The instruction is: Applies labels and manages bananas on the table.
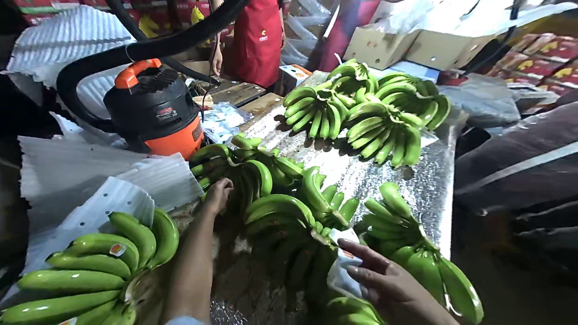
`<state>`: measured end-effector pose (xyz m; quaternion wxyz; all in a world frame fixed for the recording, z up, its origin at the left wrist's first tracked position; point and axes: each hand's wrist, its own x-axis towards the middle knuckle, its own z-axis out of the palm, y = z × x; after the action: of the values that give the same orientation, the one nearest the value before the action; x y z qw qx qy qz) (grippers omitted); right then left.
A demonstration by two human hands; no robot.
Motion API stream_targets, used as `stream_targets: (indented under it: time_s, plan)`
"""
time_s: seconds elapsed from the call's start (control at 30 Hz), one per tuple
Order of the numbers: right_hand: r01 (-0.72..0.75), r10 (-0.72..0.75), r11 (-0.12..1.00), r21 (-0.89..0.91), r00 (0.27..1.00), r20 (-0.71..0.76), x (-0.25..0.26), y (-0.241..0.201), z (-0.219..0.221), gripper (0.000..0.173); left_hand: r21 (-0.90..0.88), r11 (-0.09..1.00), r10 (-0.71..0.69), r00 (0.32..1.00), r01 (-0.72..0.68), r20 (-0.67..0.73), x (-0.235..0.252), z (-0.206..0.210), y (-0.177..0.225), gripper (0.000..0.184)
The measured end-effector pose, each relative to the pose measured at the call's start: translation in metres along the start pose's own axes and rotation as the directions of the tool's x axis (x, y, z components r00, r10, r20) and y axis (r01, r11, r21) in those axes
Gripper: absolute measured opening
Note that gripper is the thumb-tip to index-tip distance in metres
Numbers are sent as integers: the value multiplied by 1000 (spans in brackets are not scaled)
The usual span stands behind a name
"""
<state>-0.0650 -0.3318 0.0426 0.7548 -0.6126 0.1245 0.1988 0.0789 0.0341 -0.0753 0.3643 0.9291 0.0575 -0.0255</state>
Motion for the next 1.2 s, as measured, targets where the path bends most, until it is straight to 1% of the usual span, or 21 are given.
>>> stream_targets:
  time_s: [0.03, 0.1, 0.2, 0.27, 0.33, 0.37, 0.4, 0.43, 0.47, 0.5, 0.57, 0.6, 0.67, 0.73, 0.77, 0.9, 0.97, 1.03, 1.1, 1.17, 1.2]
  plan:
    - [-4, 5, 999, -35, 1000, 27, -1, 0, 1, 36, 49, 998, -33, 999, 31, 25, 7, 2, -2, 30]
    - [26, -25, 995, -96, 1000, 8, 0, 0, 3, 27, 84, 992, -91, 996, 91, -5, 17, 9, -3, 35]
    - [130, -138, 987, -92, 987, -80, 3, 4, 7, 26, 50, 984, -160, 965, 174, -206, 13, 11, -3, 41]
    - [162, -174, 980, -116, 980, -96, 3, 4, 7, 36, -74, 996, -65, 934, 42, -352, -5, 13, 21, 37]
    - [171, -187, 973, -155, 978, -92, 2, 5, 9, 49, -208, 951, 130, 905, -230, -405, -39, 21, 65, 23]
    - [181, -199, 965, -192, 977, -79, 1, 6, 10, 53, -258, 882, 272, 873, -395, -405, -61, 29, 88, 16]
    - [197, -217, 952, -233, 974, -61, 0, 7, 11, 57, -305, 778, 425, 817, -549, -389, -82, 37, 110, 12]
    - [217, -237, 937, -274, 971, -43, -1, 8, 11, 60, -314, 678, 560, 744, -665, -365, -100, 47, 130, 10]
    - [236, -257, 920, -312, 966, -29, -3, 9, 11, 62, -274, 616, 660, 674, -739, -333, -115, 55, 145, 10]
    - [260, -282, 903, -343, 959, -16, -5, 9, 11, 64, -198, 589, 725, 620, -784, -300, -128, 62, 157, 11]
    - [313, -332, 852, -421, 943, 28, -10, 8, 10, 68, -34, 579, 776, 563, -815, -284, -141, 73, 169, 16]
    - [349, -361, 809, -472, 930, 70, -12, 8, 7, 70, 7, 583, 780, 558, -812, -283, -143, 74, 171, 17]
    - [465, -452, 664, -585, 874, 181, -14, 13, 1, 72, -32, 594, 773, 581, -804, -254, -144, 71, 173, 10]
    - [540, -496, 544, -642, 825, 272, -14, 17, -4, 79, -211, 592, 757, 626, -778, -187, -146, 65, 173, 10]
    - [544, -497, 499, -675, 818, 291, -16, 18, -4, 82, -313, 597, 739, 658, -738, -142, -147, 61, 174, 13]
    - [499, -465, 351, -793, 827, 315, -29, 19, -2, 85, -492, 705, 621, 780, -512, 78, -156, 58, 179, 32]
    - [517, -461, 282, -808, 812, 359, -35, 23, -7, 81, -618, 704, 556, 813, -350, 173, -159, 60, 182, 42]
    - [530, -468, 230, -816, 795, 385, -42, 25, -10, 76, -756, 641, 505, 815, -132, 286, -159, 63, 184, 44]
    - [534, -475, 232, -813, 792, 384, -50, 26, -13, 72, -861, 505, 445, 839, 55, 314, -161, 71, 185, 37]
    - [552, -490, 327, -767, 793, 362, -54, 29, -20, 67, -913, 365, 353, 880, 184, 318, -163, 76, 185, 27]
    - [552, -486, 416, -723, 807, 337, -55, 30, -23, 65, -920, 325, 314, 893, 217, 322, -163, 77, 185, 24]
